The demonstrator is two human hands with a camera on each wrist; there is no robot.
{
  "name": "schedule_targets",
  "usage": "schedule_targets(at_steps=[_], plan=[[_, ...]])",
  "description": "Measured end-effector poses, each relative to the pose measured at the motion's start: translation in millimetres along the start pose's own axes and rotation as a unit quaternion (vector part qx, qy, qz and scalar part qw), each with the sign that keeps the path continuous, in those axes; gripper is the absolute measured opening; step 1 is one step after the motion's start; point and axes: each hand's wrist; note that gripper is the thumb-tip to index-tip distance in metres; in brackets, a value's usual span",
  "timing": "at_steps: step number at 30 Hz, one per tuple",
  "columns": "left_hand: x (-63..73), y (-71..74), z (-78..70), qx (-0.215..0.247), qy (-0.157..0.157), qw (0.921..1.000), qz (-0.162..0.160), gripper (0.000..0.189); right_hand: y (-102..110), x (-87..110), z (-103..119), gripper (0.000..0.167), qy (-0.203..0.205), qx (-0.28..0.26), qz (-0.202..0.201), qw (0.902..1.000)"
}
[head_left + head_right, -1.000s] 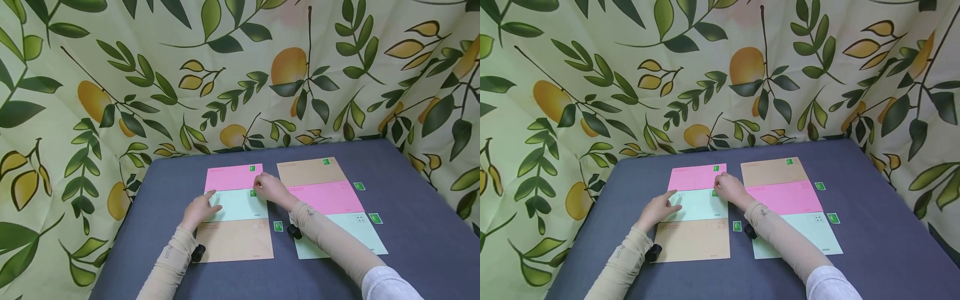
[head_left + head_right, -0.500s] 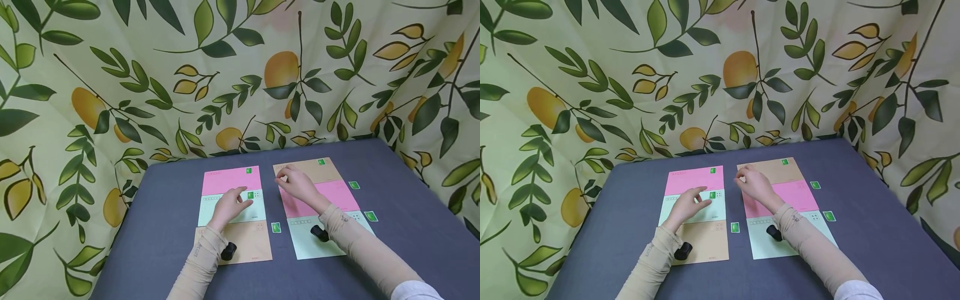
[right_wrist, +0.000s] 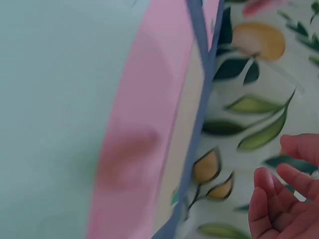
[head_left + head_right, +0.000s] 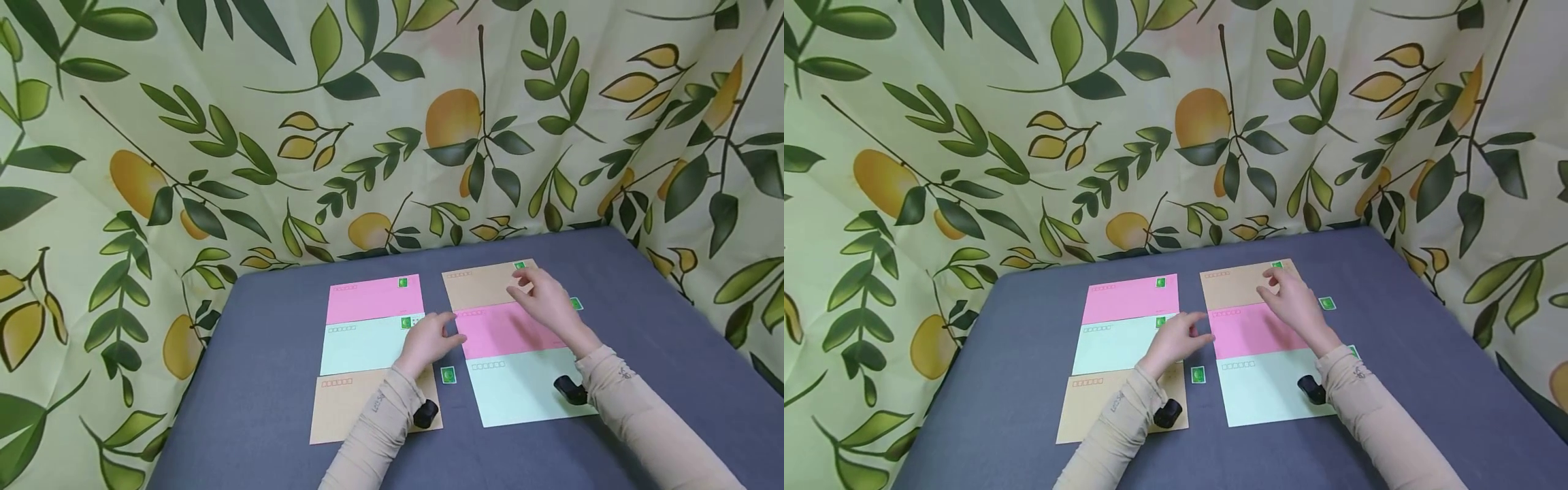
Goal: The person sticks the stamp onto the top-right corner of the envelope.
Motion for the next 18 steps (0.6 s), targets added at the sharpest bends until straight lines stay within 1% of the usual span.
schedule_targets(at_steps=[4, 7, 11, 15, 18], plan=[[1.0, -15.3, -3.7, -0.018, 0.001, 0.9997, 0.018, 0.046, 10, 4.2, -24, 0.038, -0.025, 0.008, -0.012, 0.9996], [1.2, -23.3, -5.7, -0.016, 0.002, 0.9997, 0.018, 0.046, 13, 6.2, -41, 0.038, -0.043, 0.016, -0.011, 0.9989], [-0.2, -28.9, -9.7, -0.01, 0.004, 0.9998, 0.015, 0.046, 16, 6.6, -62, 0.04, -0.074, 0.03, 0.002, 0.9968], [-2.3, -33.8, -11.8, -0.035, -0.002, 0.9992, 0.018, 0.046, 16, 5.2, -80, 0.043, -0.103, 0.056, 0.023, 0.9929], [-3.7, -37.3, -12.0, -0.056, -0.01, 0.9983, 0.014, 0.046, 14, 3.6, -94, 0.045, -0.122, 0.079, 0.032, 0.9889]])
Point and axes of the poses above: each hand's wrist, its own x-axis away from the middle knuckle, its own y-axis out of the back of the hand, z = x × y, and after that the axes turned 15 degrees about -z, right-handed
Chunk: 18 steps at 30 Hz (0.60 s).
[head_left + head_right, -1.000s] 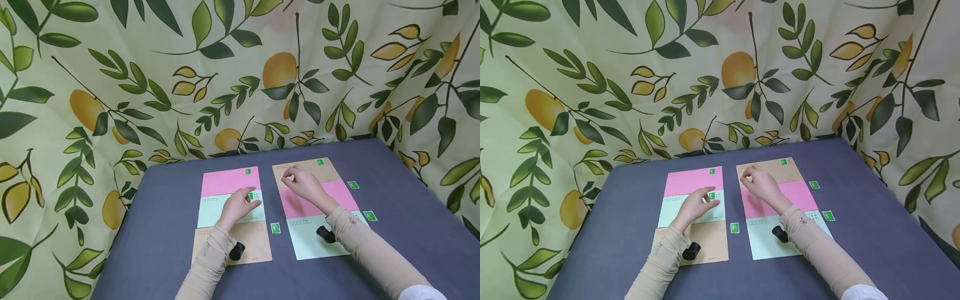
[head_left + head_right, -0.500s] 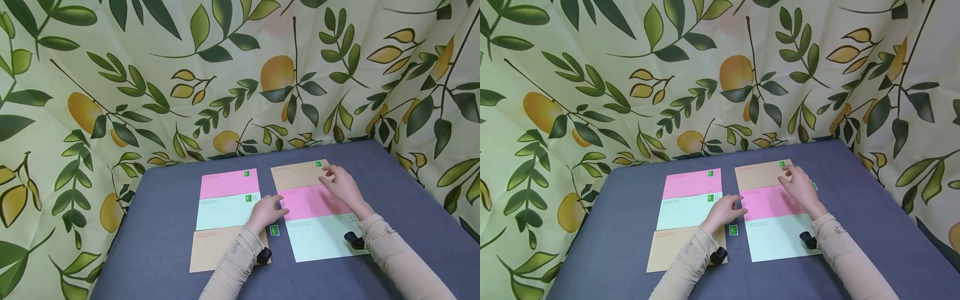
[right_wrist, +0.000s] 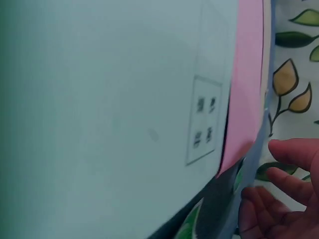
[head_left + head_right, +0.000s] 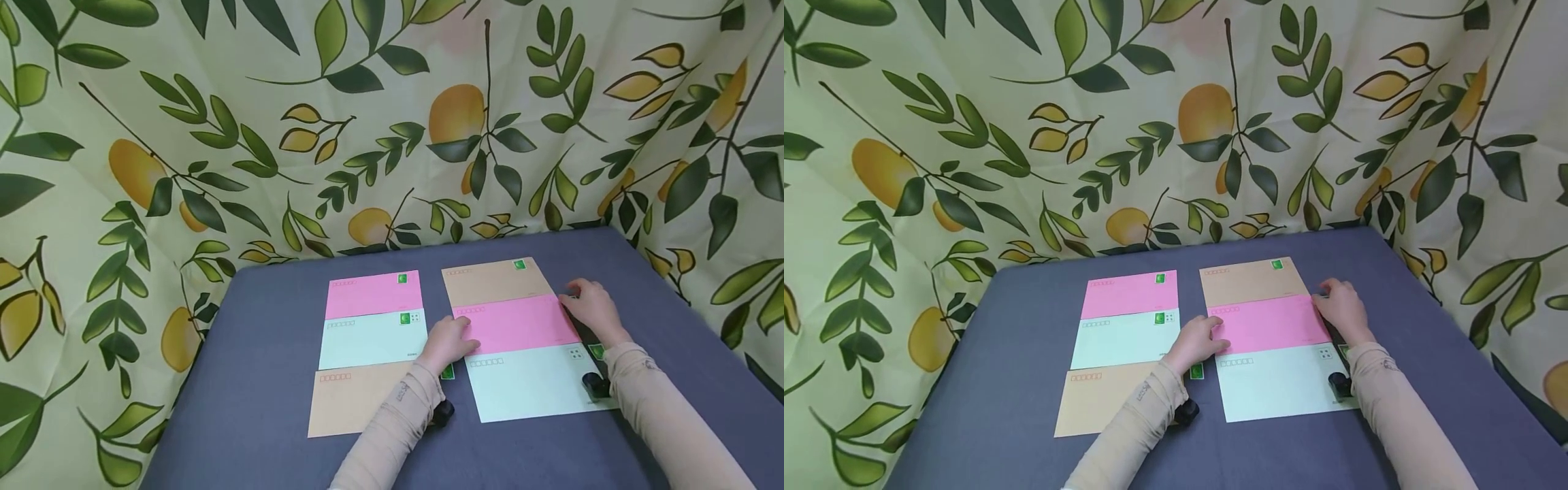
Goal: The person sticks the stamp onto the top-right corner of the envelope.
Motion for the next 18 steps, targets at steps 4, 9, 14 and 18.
schedule_targets(at_steps=[4, 9, 14, 18], plan=[[-2.0, -2.7, 0.1, -0.012, 0.0, 0.9999, -0.005, 0.044, -4, -5.5, -13, 0.049, -0.019, 0.019, 0.001, 0.9997], [-4.7, -5.8, -0.7, -0.016, 0.014, 0.9998, 0.002, 0.045, -7, -7.8, -18, 0.052, -0.042, 0.021, -0.004, 0.9989], [-5.2, -8.7, -0.9, -0.018, 0.028, 0.9994, 0.005, 0.047, -4, -7.0, -17, 0.047, -0.051, 0.021, -0.004, 0.9985], [-2.5, -10.5, 0.0, -0.03, 0.027, 0.9992, -0.001, 0.047, 0, -3.9, -15, 0.041, -0.048, 0.014, 0.007, 0.9987]])
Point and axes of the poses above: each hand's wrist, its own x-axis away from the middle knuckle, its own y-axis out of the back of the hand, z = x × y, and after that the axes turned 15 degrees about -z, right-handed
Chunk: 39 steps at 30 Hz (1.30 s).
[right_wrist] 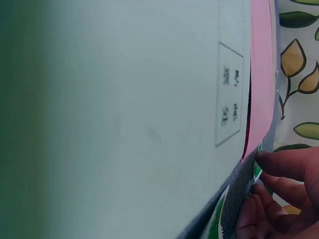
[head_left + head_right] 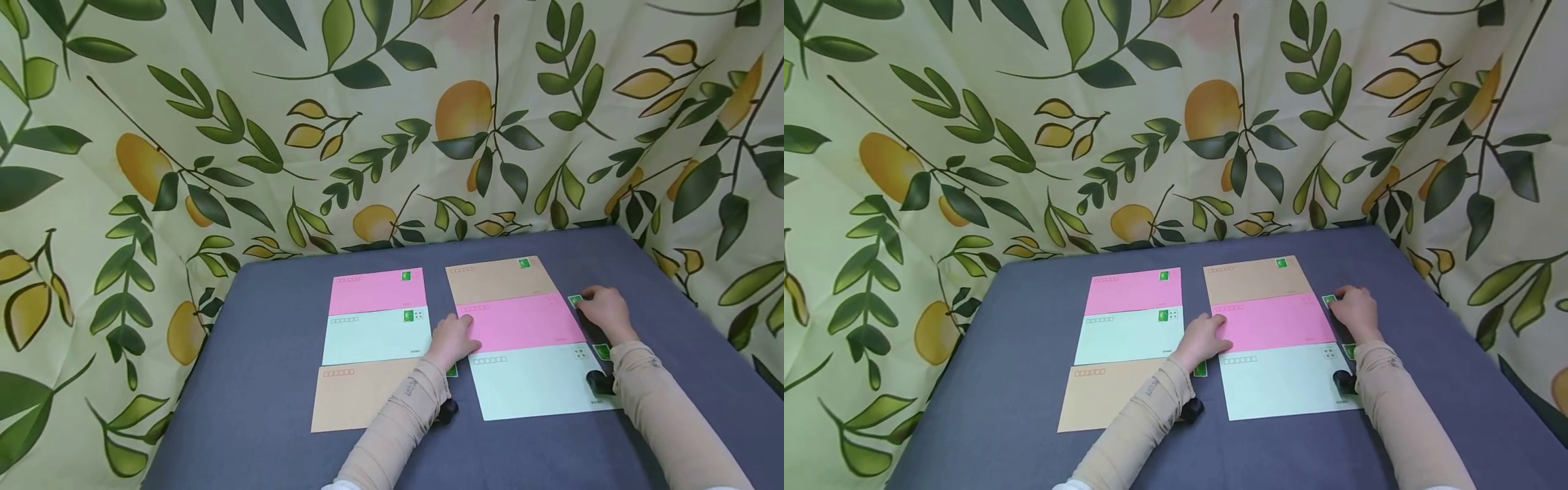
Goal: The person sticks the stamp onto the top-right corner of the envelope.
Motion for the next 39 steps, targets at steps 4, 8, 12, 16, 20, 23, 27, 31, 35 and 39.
schedule_targets(at_steps=[4, 8, 12, 16, 20, 23, 27, 31, 35, 39], plan=[[0.6, -0.8, -0.3, -0.012, -0.001, 0.9999, -0.006, 0.045, 0, 0.2, 2, 0.035, -0.011, -0.001, 0.004, 0.9999], [0.1, -0.8, -1.3, -0.018, -0.002, 0.9998, -0.005, 0.042, 0, -0.3, 1, 0.032, -0.018, -0.006, -0.001, 0.9998], [-0.6, -1.4, -2.0, -0.024, 0.0, 0.9997, -0.001, 0.042, 1, -1.0, -4, 0.029, -0.01, -0.012, -0.011, 0.9998], [-1.2, -1.3, -2.4, -0.024, 0.002, 0.9997, 0.002, 0.043, 1, -0.9, -7, 0.026, -0.015, -0.018, -0.01, 0.9997], [-1.5, -1.4, -2.0, -0.024, 0.003, 0.9997, 0.004, 0.044, 4, 2.2, -2, 0.028, -0.031, -0.031, -0.008, 0.999], [-1.6, -1.8, -1.2, -0.023, 0.001, 0.9997, 0.004, 0.045, 4, 0.9, -2, 0.032, -0.042, -0.049, -0.014, 0.9978], [-1.9, -1.7, 0.1, -0.025, -0.001, 0.9997, 0.005, 0.045, -11, -11.6, -17, 0.036, -0.045, -0.059, -0.031, 0.9968], [-2.3, -1.0, 1.0, -0.029, -0.002, 0.9996, 0.007, 0.046, -25, -20.9, -26, 0.042, -0.034, -0.075, -0.013, 0.9965], [-2.2, -1.1, 1.2, -0.025, -0.004, 0.9997, 0.007, 0.046, -19, -13.0, -5, 0.047, -0.041, -0.092, 0.027, 0.9945], [-1.7, -1.4, 0.7, -0.023, -0.006, 0.9997, 0.007, 0.046, -10, -2.8, 18, 0.049, -0.044, -0.095, 0.06, 0.9926]])
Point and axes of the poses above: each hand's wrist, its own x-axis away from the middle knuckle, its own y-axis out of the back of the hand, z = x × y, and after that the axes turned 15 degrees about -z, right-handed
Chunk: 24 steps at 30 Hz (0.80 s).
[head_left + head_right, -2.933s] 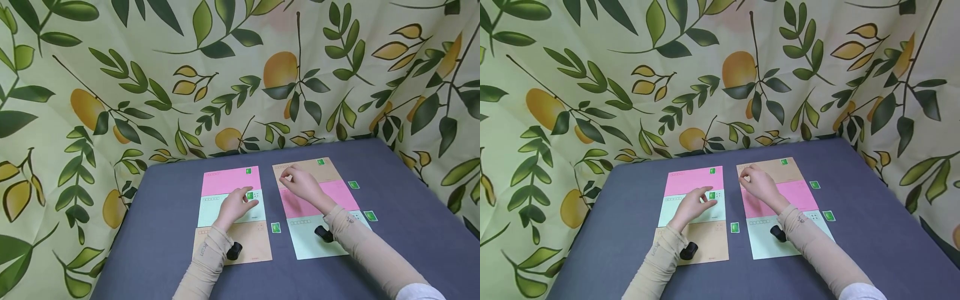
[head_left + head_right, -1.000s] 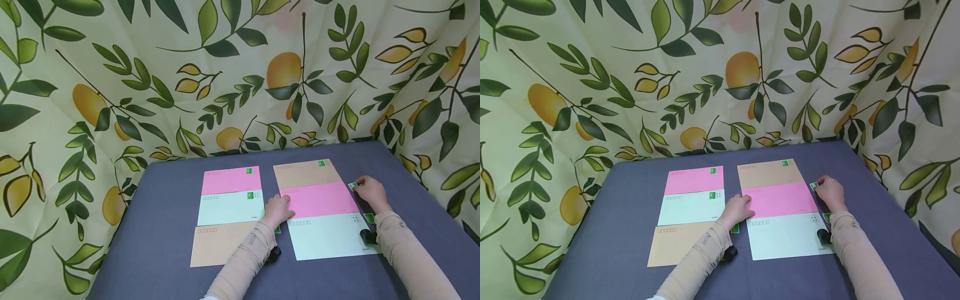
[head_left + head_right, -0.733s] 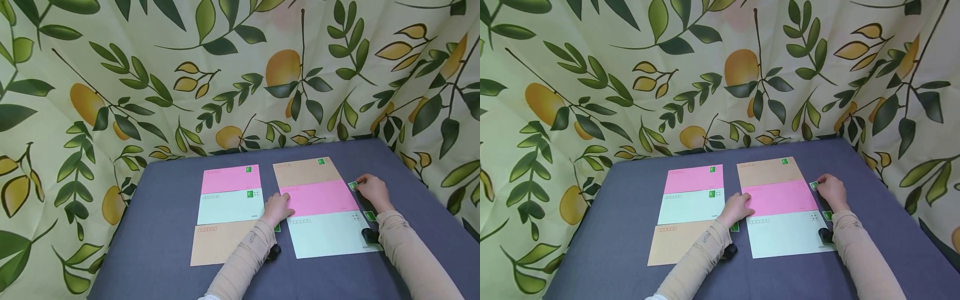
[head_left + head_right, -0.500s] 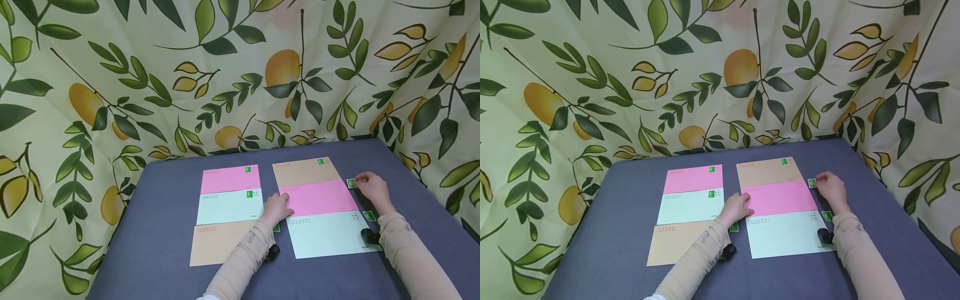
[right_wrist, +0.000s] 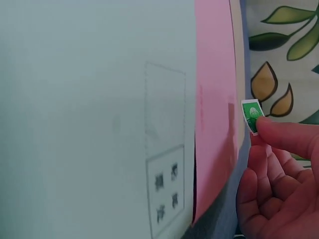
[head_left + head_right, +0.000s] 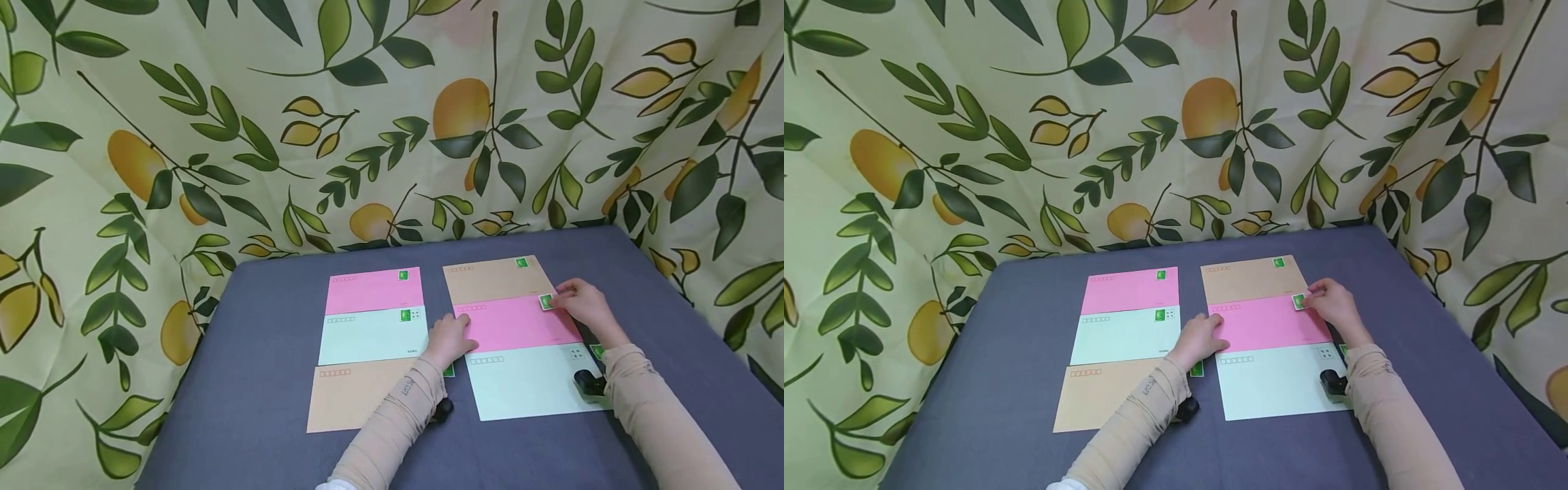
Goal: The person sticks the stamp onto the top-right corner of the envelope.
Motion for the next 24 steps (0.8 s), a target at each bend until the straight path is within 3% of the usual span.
schedule_targets(at_steps=[4, 19, 24], plan=[[0.2, 0.0, -0.1, -0.001, 0.002, 1.0, 0.001, 0.046, -3, 0.7, 8, 0.046, 0.01, 0.007, 0.014, 0.9998], [-3.2, -2.7, 1.9, 0.002, -0.004, 1.0, 0.006, 0.046, -13, -4.3, 14, 0.039, 0.003, 0.041, 0.007, 0.9991], [-4.2, -3.1, 2.8, -0.006, -0.009, 0.9999, 0.004, 0.044, -17, -3.4, 16, 0.03, 0.005, 0.059, 0.025, 0.9979]])
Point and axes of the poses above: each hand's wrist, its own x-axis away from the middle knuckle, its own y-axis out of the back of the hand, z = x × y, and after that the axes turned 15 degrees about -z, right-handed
